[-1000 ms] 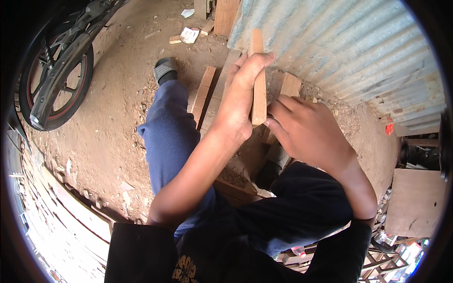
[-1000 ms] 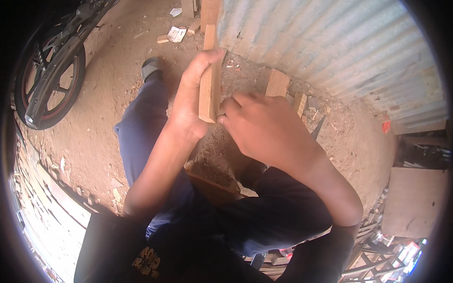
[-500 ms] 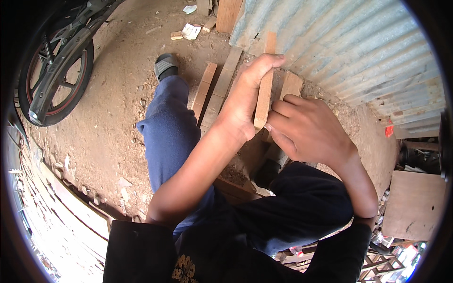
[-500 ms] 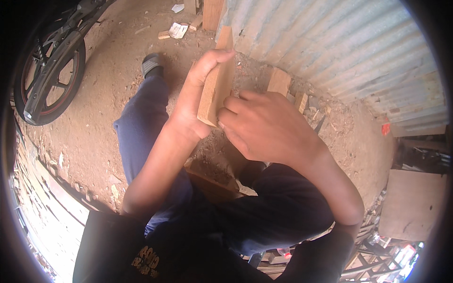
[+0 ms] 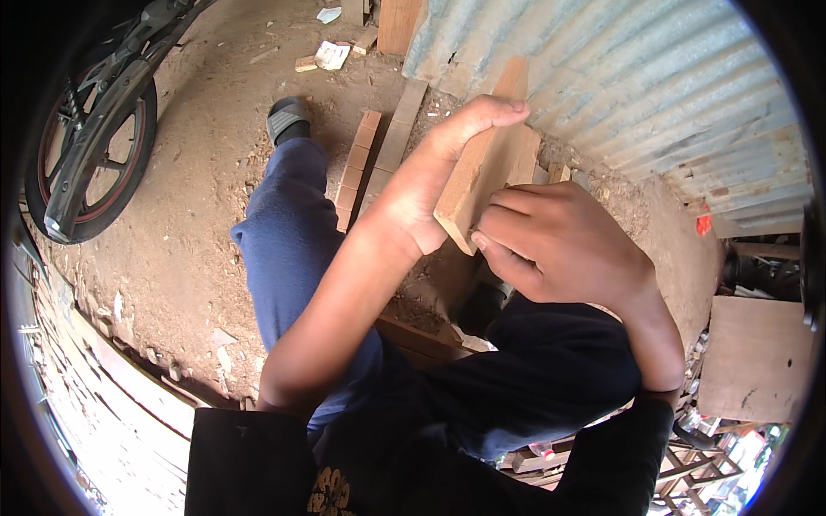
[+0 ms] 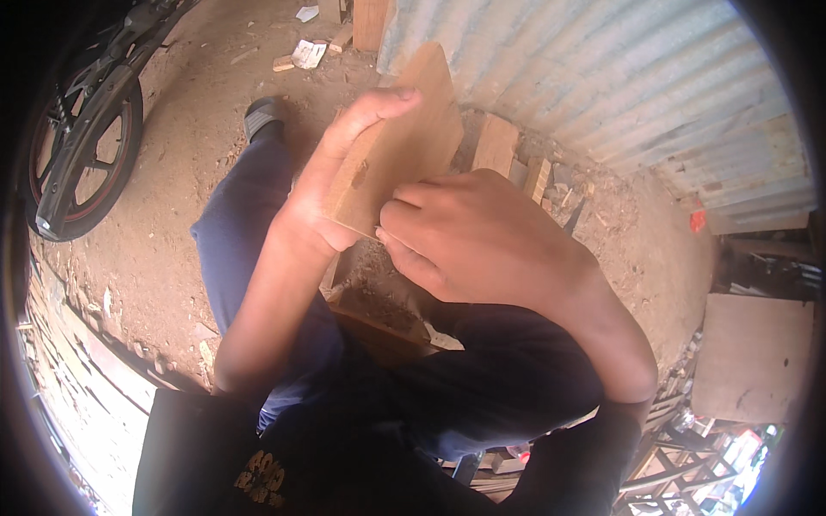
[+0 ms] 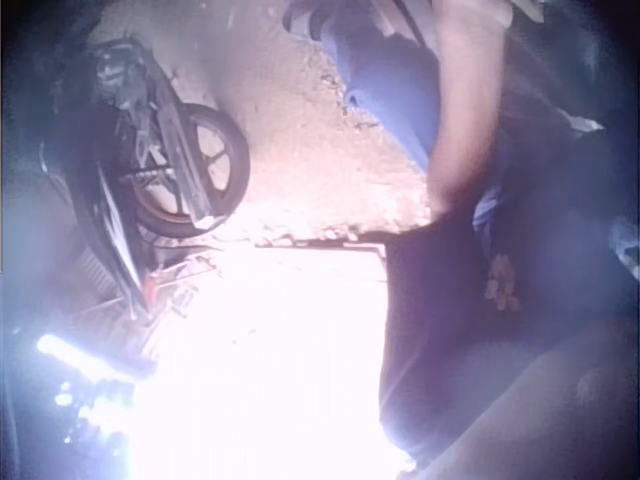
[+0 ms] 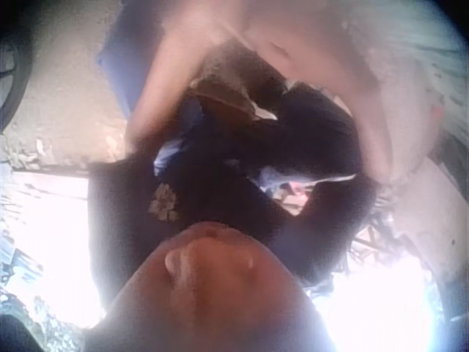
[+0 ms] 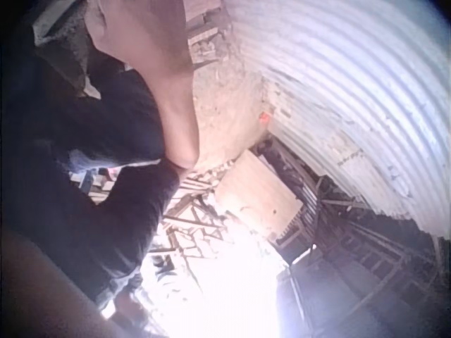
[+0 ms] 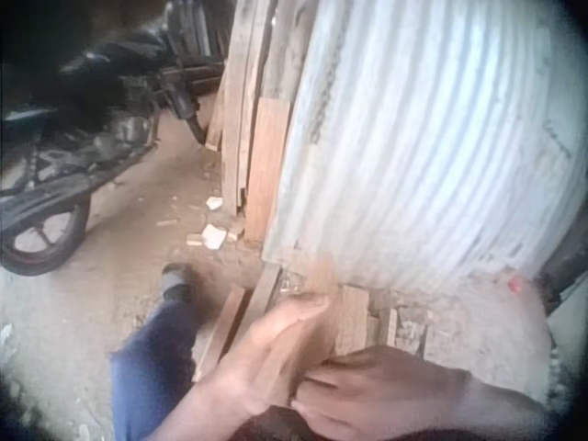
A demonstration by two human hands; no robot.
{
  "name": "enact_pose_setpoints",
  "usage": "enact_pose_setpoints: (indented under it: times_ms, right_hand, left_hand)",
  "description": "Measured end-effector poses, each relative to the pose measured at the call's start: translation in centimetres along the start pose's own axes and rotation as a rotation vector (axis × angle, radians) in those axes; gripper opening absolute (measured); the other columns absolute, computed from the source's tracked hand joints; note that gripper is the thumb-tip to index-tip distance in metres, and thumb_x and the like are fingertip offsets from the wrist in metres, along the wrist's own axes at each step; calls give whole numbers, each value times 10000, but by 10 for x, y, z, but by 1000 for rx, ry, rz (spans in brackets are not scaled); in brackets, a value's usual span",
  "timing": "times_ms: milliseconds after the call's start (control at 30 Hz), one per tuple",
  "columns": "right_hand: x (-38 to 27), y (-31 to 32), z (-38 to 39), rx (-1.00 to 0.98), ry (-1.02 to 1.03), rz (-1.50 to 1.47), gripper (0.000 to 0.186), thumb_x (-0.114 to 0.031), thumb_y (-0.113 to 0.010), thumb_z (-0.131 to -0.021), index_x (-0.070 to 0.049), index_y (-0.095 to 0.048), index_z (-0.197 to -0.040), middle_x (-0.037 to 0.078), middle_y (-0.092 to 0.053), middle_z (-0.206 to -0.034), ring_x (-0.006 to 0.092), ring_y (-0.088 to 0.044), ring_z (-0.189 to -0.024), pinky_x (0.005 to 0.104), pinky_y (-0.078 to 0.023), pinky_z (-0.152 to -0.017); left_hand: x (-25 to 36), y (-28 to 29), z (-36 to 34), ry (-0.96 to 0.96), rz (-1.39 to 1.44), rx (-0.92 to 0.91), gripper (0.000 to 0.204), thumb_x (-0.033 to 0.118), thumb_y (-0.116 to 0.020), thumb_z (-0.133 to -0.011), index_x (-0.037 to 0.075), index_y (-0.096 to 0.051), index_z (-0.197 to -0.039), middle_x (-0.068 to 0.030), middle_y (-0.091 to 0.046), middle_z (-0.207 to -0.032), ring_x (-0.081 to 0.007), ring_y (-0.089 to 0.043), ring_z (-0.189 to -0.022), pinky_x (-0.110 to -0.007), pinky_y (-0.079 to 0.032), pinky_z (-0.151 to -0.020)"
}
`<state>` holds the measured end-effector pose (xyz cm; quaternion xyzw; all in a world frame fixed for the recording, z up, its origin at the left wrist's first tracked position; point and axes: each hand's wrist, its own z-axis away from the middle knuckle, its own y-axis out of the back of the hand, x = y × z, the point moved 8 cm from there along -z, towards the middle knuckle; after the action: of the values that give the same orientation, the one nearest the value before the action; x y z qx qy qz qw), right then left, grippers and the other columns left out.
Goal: The person sits on the ground and inspects a rectangular piece of wood. They then use a hand saw to cut the wood while holding it steady with their left hand.
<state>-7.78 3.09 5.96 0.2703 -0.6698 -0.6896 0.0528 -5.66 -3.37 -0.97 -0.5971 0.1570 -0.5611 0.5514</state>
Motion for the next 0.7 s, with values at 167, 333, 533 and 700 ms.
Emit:
enact_pose_setpoints:
  times_ms: [167, 333, 533, 700]
  right_hand:
    - [6, 1, 1, -48, -34, -163, 123, -88, -624, -860, -39, -563, -765, 94, -574, -697, 298, -594, -618, 399, -459, -546]
    - [24, 13, 0, 93, -185, -280, 78, -99, -643, -873, -52, -616, -818, 63, -603, -722, 206, -612, -615, 327, -459, -542]
    - [59, -6, 6, 214, -403, -533, 42, -72, -637, -911, -49, -641, -947, 3, -604, -832, 103, -573, -726, 247, -435, -592]
    - [62, -23, 2, 198, -419, -611, 61, -64, -592, -942, -46, -619, -994, 24, -579, -911, 102, -542, -830, 241, -424, -677]
  left_hand:
    - [2, -6, 1, -20, 26, -34, 469, 392, -734, -796, 47, -574, -1072, -80, -590, -894, -170, -600, -778, -310, -502, -654]
    - [4, 7, -7, -93, 43, -5, 461, 416, -707, -812, 47, -568, -1051, -85, -587, -895, -166, -599, -786, -304, -501, -653]
    - [7, 33, -6, -242, 110, 329, 770, 442, -729, -775, 8, -375, -1303, -174, -548, -1082, -242, -594, -944, -394, -524, -796]
    - [4, 45, -7, -297, 146, 407, 774, 505, -735, -759, 33, -406, -1277, -121, -474, -1101, -224, -505, -1017, -378, -458, -836]
